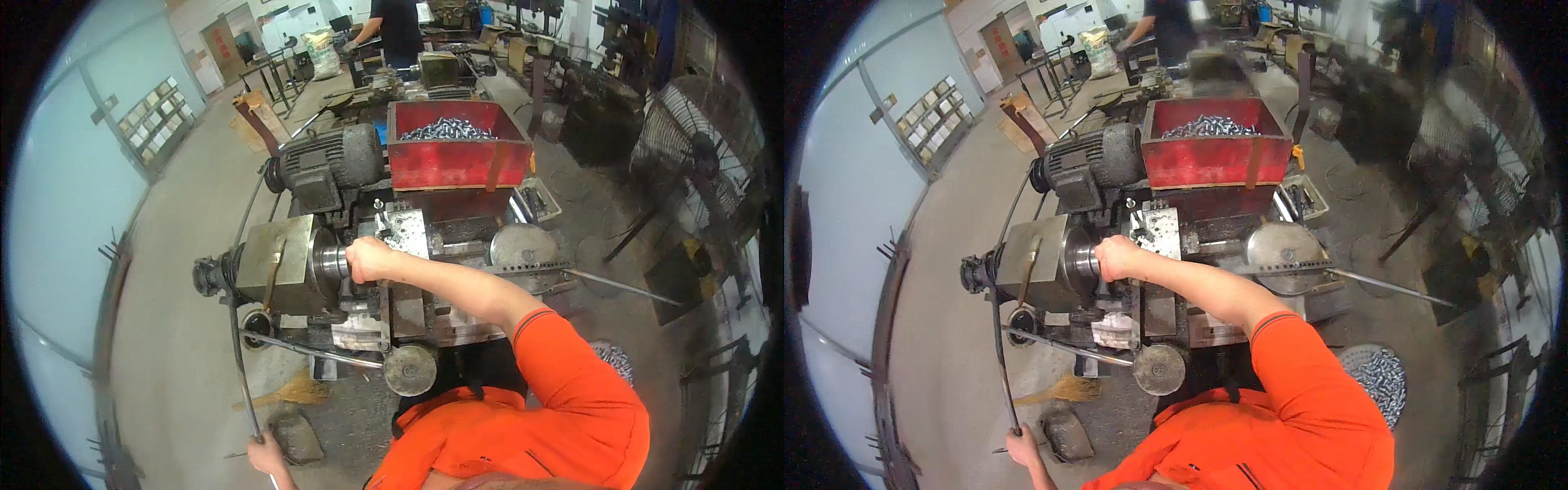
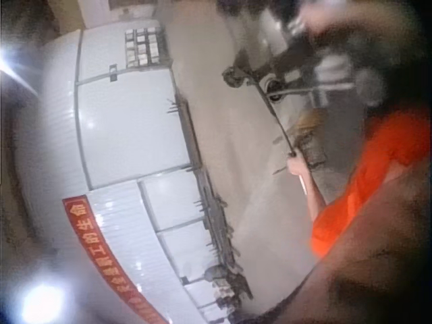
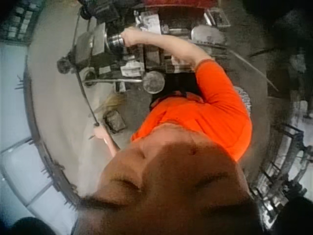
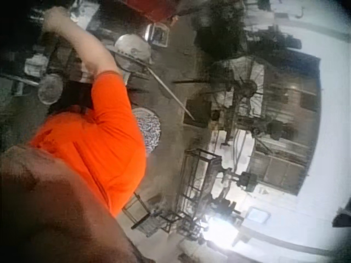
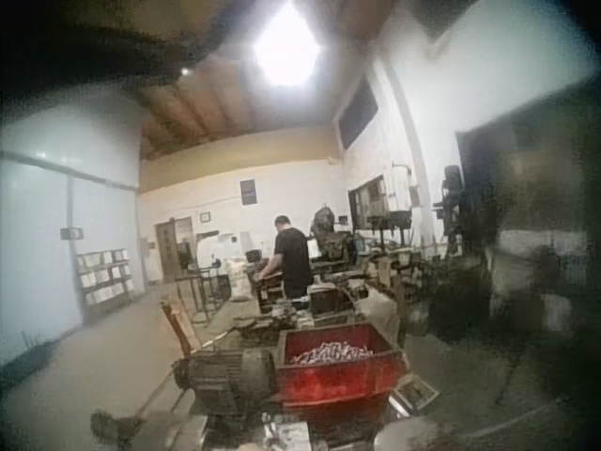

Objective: The person operates a metal turning machine by inserting metal rods into the chuck, engaging the machine with a lever, and removing finished parts. The person repeatedly cycles through loading, machining, and unloading steps while collecting finished parts in a nearby container.

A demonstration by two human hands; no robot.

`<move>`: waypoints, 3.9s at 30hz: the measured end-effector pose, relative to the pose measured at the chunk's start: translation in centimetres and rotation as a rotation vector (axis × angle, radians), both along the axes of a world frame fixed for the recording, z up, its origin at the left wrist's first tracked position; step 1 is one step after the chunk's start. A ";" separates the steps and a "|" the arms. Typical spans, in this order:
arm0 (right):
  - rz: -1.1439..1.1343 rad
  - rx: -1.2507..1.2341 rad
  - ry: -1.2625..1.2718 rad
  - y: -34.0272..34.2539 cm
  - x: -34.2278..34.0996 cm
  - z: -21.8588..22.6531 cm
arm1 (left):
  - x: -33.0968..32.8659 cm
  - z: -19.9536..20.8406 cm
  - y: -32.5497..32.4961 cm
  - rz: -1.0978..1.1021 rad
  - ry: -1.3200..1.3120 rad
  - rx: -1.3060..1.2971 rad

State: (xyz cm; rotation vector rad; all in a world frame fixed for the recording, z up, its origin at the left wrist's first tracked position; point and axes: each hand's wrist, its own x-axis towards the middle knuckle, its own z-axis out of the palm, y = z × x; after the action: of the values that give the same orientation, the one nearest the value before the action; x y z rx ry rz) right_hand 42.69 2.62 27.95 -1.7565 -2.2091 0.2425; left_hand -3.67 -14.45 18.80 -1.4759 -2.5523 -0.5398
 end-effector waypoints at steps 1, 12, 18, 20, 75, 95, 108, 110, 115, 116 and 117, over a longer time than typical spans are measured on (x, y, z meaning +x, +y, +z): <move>-0.041 -0.016 -0.026 -0.8 0.6 0.8 | 2.7 0.7 -0.5 -0.040 0.018 -0.049; -0.442 0.522 0.049 -4.5 17.1 10.7 | 0.2 2.6 9.6 -0.545 -0.757 -0.172; -0.287 0.525 0.235 -19.6 21.1 6.7 | -3.6 -1.8 14.4 -0.553 -1.154 -0.166; -0.484 0.384 0.431 -27.7 23.8 4.2 | -4.0 -2.5 15.1 -0.448 -1.220 -0.166; 0.057 -0.027 -0.110 -0.7 1.0 0.0 | 1.2 4.2 5.4 -0.490 -0.080 -0.240; 0.212 0.078 0.191 1.6 -0.3 -0.5 | -3.2 2.3 5.4 -0.308 0.014 -0.323; 0.050 0.033 0.141 -0.2 -0.2 0.4 | -13.7 0.4 16.6 -0.181 0.117 -0.147; 0.168 0.327 0.074 -2.9 1.8 0.9 | -7.6 -0.2 17.0 -0.541 0.279 0.527; 0.018 0.441 0.210 -12.4 9.2 1.5 | 4.0 -14.6 16.2 -0.498 -0.606 -0.315; -0.119 0.369 0.179 -15.2 10.9 1.7 | 8.1 -13.7 14.4 -0.622 -0.483 -0.388; -0.186 0.295 0.166 -17.3 12.9 1.6 | 9.4 -15.6 13.7 -0.701 -0.259 -0.472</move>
State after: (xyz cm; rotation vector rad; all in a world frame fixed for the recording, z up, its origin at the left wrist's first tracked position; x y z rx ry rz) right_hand 55.59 -14.69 29.54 -1.6959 -1.8453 0.0167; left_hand 5.70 -0.70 3.19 -2.6566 -2.3819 -0.1989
